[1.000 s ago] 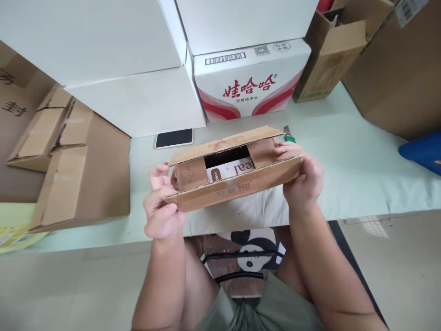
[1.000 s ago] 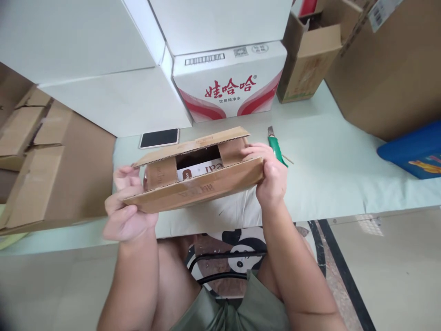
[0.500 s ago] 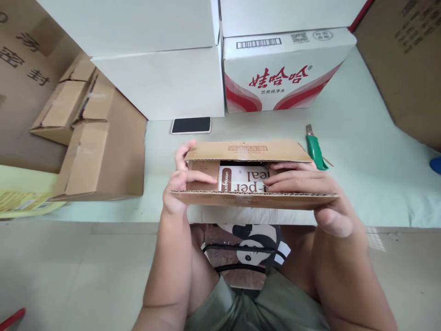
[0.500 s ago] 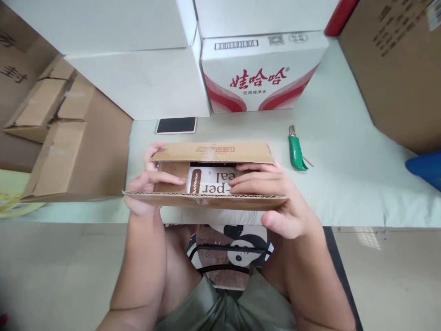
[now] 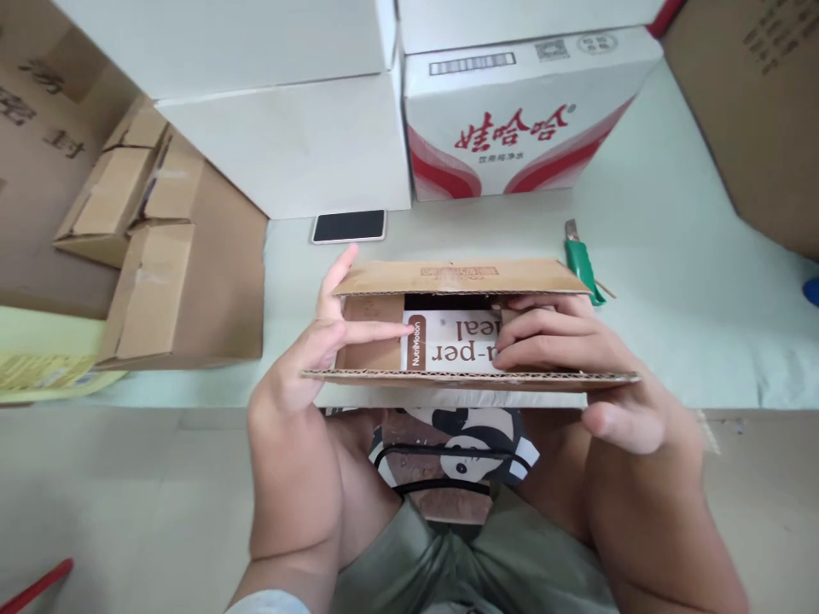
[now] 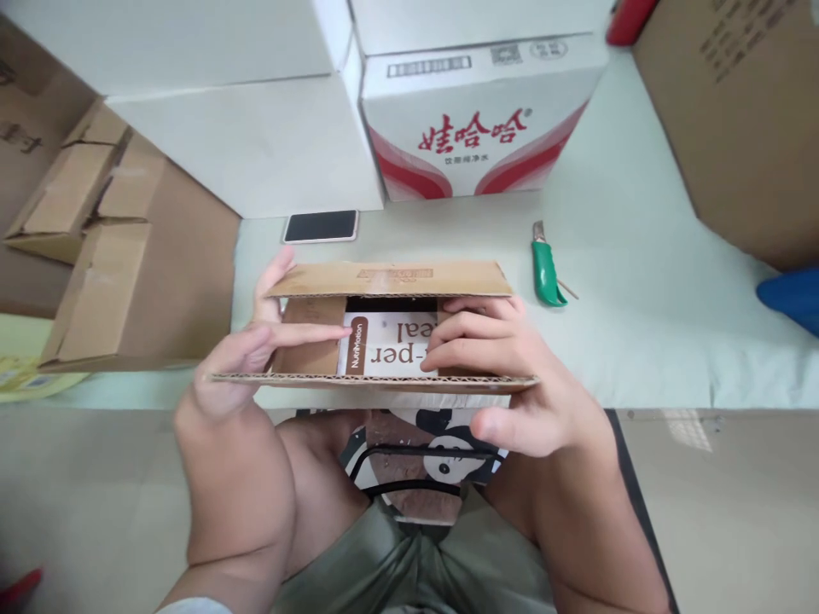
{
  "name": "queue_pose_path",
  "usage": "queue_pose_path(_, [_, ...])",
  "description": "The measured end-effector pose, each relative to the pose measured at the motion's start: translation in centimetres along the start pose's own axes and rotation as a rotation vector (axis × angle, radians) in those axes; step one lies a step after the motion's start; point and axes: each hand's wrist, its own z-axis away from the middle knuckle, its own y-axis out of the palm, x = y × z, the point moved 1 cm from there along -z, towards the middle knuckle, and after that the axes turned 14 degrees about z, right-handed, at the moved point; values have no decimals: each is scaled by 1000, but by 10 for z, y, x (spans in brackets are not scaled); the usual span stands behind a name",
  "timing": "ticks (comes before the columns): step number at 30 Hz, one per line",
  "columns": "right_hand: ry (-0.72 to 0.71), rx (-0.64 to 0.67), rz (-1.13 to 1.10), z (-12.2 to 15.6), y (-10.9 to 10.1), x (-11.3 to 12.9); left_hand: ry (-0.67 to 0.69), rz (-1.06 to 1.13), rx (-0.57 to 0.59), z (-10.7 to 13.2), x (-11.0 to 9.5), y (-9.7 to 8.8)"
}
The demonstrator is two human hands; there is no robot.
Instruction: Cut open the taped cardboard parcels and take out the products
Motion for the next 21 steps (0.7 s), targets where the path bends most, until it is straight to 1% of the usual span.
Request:
queue_pose_path(1, [-11, 0, 0, 1, -1, -1, -33, -22, 3, 3, -1, -1])
queue_pose_path(4, [-54, 44, 4, 2, -7, -3, -150, -29, -39, 6, -5, -3])
queue_pose_path(6, [-47, 74, -30, 1, -11, -5, -183, 9, -81, 3, -5, -2])
queue_pose_path(7, [-32, 75, -63, 1, -12, -5, -168, 34, -125, 1, -5, -1])
queue_pose_path(9, [-3, 50, -150, 1, -13, -4, -66, 65, -240, -6, -1, 1])
queue_pose_path(11, [32, -18, -244, 1, -11, -3, 66, 29, -327, -13, 5, 1])
queue_pose_path(14, [84, -176, -378, 1, -4, -10, 183, -60, -335, -22, 17, -6])
queue_pose_path(16, [130, -343, -412, -1, 0, -20, 226, -72, -343, -27, 22, -12])
queue_pose_path(18, [197, -504, -339, -4, 4, -31, 220, -82, -384, -30, 24, -13])
queue_pose_path(19, [218, -544, -267, -6, 5, -36, 211, -98, -414, -31, 23, -11])
queue_pose_path(20, [222, -545, -187, -8, 6, -39, 202, -124, -440, -31, 22, -8])
queue_pose_path(21, [207, -513, -109, -10, 6, -42, 200, -147, -464, -32, 20, -3])
